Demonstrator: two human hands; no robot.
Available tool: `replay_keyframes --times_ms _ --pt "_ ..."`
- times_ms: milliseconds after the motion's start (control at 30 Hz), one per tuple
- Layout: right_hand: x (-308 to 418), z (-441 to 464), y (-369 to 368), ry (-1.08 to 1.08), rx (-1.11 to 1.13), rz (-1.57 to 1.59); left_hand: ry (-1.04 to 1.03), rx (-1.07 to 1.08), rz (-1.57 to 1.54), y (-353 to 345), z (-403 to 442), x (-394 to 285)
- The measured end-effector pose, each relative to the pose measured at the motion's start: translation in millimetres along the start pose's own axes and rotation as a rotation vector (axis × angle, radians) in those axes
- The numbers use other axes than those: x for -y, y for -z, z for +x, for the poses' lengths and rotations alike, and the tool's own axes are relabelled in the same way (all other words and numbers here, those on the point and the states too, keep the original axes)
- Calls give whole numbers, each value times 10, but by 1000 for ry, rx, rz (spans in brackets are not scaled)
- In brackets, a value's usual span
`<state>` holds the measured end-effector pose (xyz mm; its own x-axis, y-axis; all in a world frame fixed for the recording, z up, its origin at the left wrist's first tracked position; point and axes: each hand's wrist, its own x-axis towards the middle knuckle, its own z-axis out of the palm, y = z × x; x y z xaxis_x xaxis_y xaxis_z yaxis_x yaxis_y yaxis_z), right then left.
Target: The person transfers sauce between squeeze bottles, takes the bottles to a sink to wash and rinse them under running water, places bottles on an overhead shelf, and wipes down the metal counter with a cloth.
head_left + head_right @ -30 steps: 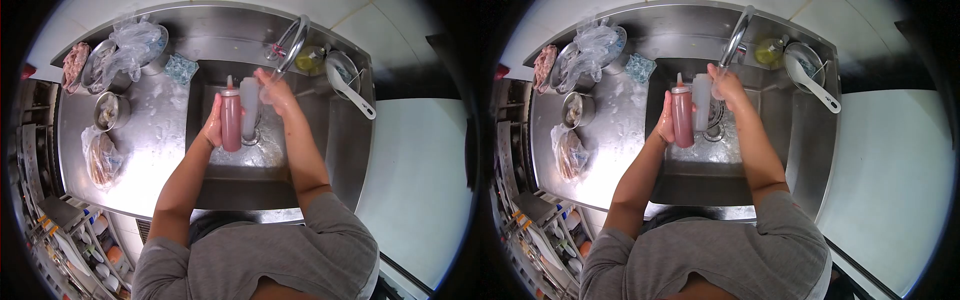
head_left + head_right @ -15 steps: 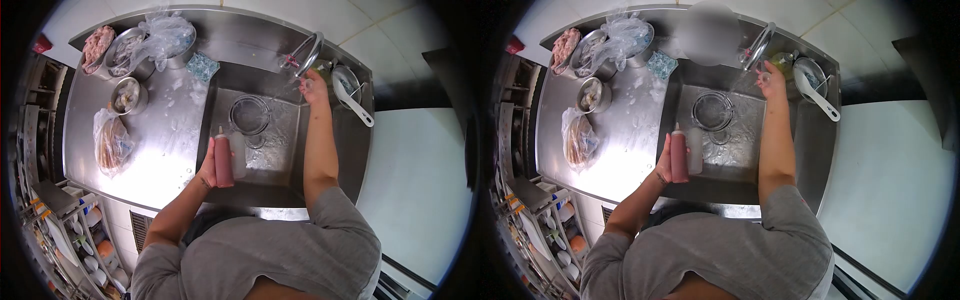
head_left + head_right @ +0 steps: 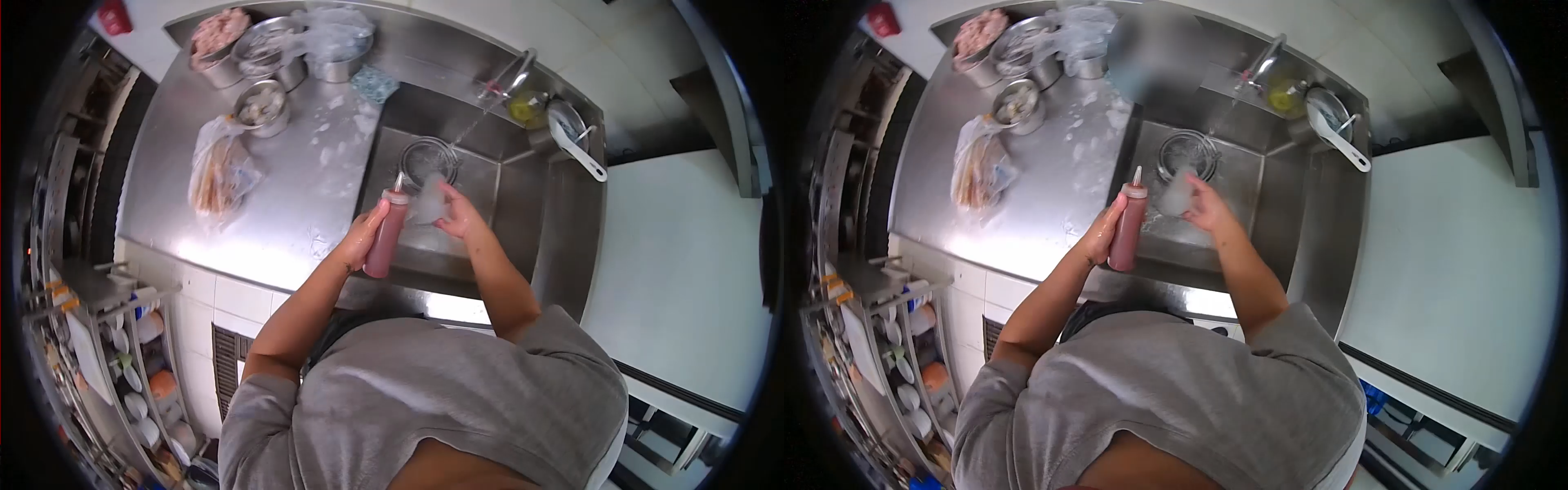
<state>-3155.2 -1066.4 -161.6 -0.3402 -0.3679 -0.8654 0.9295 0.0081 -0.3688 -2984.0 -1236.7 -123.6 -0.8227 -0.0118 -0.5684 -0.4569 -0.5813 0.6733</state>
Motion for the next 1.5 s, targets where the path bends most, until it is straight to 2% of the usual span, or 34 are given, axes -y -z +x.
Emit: replay_keyframes --times_ms 67,133,200,300,400,500,600,700,967,1033,1133,1200,1267,1300,1367,1467,1500 --pt "-232 461 490 -13 -289 -272 -44 -93 12 198 -289 146" --pt "-326 1233 1241 -390 30 -1 -94 -179 10 568 -558 277" --pt "-373 1174 1277 -633 129 61 -262 -268 14 939 -1228 352" --pt "-365 1046 572 -503 193 157 -299 -541 57 1243 -1899 575" --pt "-501 218 -834 -308 575 -171 -340 -760 -20 1545 -2509 958" --pt "-1074 -500 -1995 -136 683 -445 -406 -948 -358 1811 -3016 1420" --pt "-1854 -440 -2611 157 693 -847 -492 -1099 -421 2013 -3523 1821" --pt "-2684 -977 -3275 683 1035 -1177 -573 -1247 -413 2153 -3963 2106" --pt "-4257 -1788 -4385 865 1221 -1466 -658 -1473 -567 2307 -5084 2512" --pt "-4583 -1717 -4563 865 1274 -1512 -693 -1536 -623 2392 -5288 2725" --pt "-5019 -1478 -4794 938 1181 -1735 -734 -1643 -723 2542 -5491 3063" --pt "-5488 -340 -4792 1268 1357 -1522 -758 -1750 -752 2682 -5539 3353" --pt "-5570 1486 -4448 1487 1324 -2204 -665 -1867 -767 2793 -5606 3574" --pt "-5436 1729 -4327 1119 1192 -2670 -589 -1920 -778 2872 -5605 3754" --pt "-5088 1921 -4139 460 898 -3144 -487 -1956 -857 3005 -5606 4152" --pt "-4859 2014 -4208 48 648 -3277 -365 -2022 -916 2933 -5766 4456" --pt "-4885 2019 -4312 -32 596 -3303 -247 -2026 -921 2972 -5729 4825"
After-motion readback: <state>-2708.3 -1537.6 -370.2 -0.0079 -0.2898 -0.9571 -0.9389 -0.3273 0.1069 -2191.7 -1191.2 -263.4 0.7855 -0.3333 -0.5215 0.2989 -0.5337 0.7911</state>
